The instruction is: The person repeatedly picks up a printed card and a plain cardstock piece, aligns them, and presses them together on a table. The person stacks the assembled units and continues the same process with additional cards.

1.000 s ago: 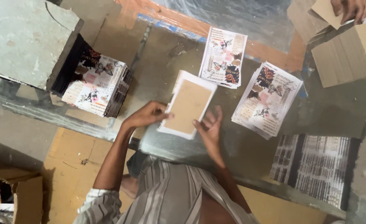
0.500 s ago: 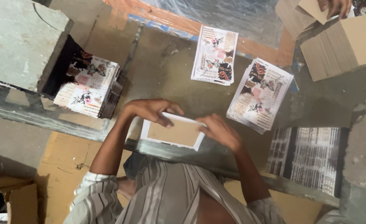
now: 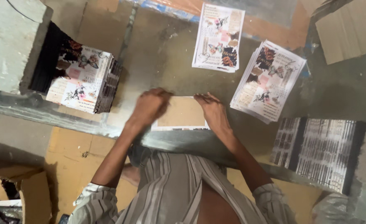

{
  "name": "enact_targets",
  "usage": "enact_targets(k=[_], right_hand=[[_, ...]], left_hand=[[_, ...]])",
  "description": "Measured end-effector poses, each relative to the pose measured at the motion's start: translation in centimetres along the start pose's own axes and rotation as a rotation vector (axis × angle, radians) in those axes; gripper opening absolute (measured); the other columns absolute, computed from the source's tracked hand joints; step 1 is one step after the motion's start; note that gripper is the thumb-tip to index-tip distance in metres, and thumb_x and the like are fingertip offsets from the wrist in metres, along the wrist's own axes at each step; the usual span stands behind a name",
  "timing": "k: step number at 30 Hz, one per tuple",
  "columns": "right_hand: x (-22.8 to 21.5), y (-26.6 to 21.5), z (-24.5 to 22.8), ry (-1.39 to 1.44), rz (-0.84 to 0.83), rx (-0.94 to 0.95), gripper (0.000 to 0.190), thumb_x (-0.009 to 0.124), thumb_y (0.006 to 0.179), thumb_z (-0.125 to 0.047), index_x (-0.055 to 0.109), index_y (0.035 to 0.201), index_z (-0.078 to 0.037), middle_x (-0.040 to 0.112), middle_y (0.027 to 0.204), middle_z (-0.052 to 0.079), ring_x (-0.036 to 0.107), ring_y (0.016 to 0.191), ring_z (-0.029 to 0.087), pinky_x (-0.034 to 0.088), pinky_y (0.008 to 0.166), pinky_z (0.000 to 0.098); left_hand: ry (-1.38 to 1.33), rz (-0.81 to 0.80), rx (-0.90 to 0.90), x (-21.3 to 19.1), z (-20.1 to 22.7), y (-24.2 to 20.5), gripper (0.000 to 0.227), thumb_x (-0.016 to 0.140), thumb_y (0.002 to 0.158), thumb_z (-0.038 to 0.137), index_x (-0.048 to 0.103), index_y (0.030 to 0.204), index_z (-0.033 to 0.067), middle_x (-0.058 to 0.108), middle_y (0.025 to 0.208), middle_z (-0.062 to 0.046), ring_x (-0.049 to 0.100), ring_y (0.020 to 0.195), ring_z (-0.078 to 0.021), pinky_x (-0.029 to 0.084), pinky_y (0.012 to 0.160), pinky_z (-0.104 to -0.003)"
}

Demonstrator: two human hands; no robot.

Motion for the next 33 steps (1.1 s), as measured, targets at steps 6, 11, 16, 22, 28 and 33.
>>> enact_targets(k=[6, 11, 16, 22, 28, 33], right_hand=[[-0.2, 0.1, -0.4, 0.029, 0.007, 0.066, 0.040, 0.052, 0.091, 0.005, 0.069, 0.126, -0.003, 0.070, 0.129, 0.017, 0.066, 0.119, 0.034, 0.047, 0.113, 0.0427], [-0.6, -0.1, -1.2, 0.024, 0.041, 0.057, 0.040, 0.051, 0.091, 0.006, 0.069, 0.125, -0.003, 0.070, 0.130, 0.017, 0.067, 0.121, 0.034, 0.047, 0.114, 0.0430], [-0.9, 0.4, -1.5, 0.033, 0.050, 0.078, 0.036, 0.052, 0.093, 0.005, 0.070, 0.123, -0.003, 0.071, 0.126, 0.017, 0.067, 0.120, 0.034, 0.048, 0.113, 0.0439], [-1.2, 0.3, -1.5, 0.051, 0.057, 0.085, 0.035, 0.053, 0.092, 0.006, 0.070, 0.122, -0.002, 0.072, 0.125, 0.018, 0.067, 0.117, 0.035, 0.048, 0.111, 0.0457], [0.5, -0.6, -0.8, -0.021, 0.074, 0.043, 0.041, 0.053, 0.089, 0.007, 0.070, 0.125, -0.002, 0.071, 0.129, 0.016, 0.067, 0.122, 0.031, 0.047, 0.114, 0.0434], [1.4, -1.3, -0.5, -0.070, 0.076, 0.024, 0.041, 0.057, 0.087, 0.004, 0.071, 0.125, -0.003, 0.071, 0.129, 0.016, 0.067, 0.122, 0.030, 0.049, 0.109, 0.0405]], left_hand=[[-0.150, 0.078, -0.419, -2.3, -4.8, -2.2, 0.015, 0.072, 0.083, 0.006, 0.080, 0.095, 0.0109, 0.074, 0.094, -0.009, 0.073, 0.076, -0.0310, 0.056, 0.069, -0.043], [-0.169, 0.188, -0.319, -3.0, -4.5, -2.6, 0.026, 0.072, 0.085, 0.006, 0.071, 0.111, 0.0019, 0.070, 0.110, -0.015, 0.068, 0.100, -0.0335, 0.054, 0.085, -0.043], [-0.158, 0.057, -0.261, -1.9, -4.1, -1.8, 0.032, 0.075, 0.082, 0.006, 0.071, 0.113, 0.0029, 0.073, 0.103, -0.011, 0.065, 0.102, -0.0341, 0.052, 0.090, -0.045], [-0.046, 0.008, -0.383, -2.6, -3.8, -1.4, 0.017, 0.075, 0.084, 0.007, 0.079, 0.099, 0.0118, 0.073, 0.102, -0.007, 0.067, 0.102, -0.0298, 0.054, 0.091, -0.042], [0.192, 0.067, -0.103, 0.0, 1.3, -0.1, 0.069, 0.072, 0.066, 0.009, 0.055, 0.133, 0.0047, 0.060, 0.136, -0.022, 0.057, 0.126, -0.0374, 0.043, 0.106, -0.047], [-0.011, -0.084, 0.044, 3.7, 3.1, -0.6, 0.074, 0.055, 0.084, -0.006, 0.036, 0.155, 0.0007, 0.049, 0.155, -0.023, 0.049, 0.144, -0.0351, 0.037, 0.121, -0.045]])
Point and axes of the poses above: each hand's wrist, its own y-axis towards the middle knuckle, its own x-axis out of the palm, z = x × y, the point moved 3 cm from there along y, towards the middle knuckle
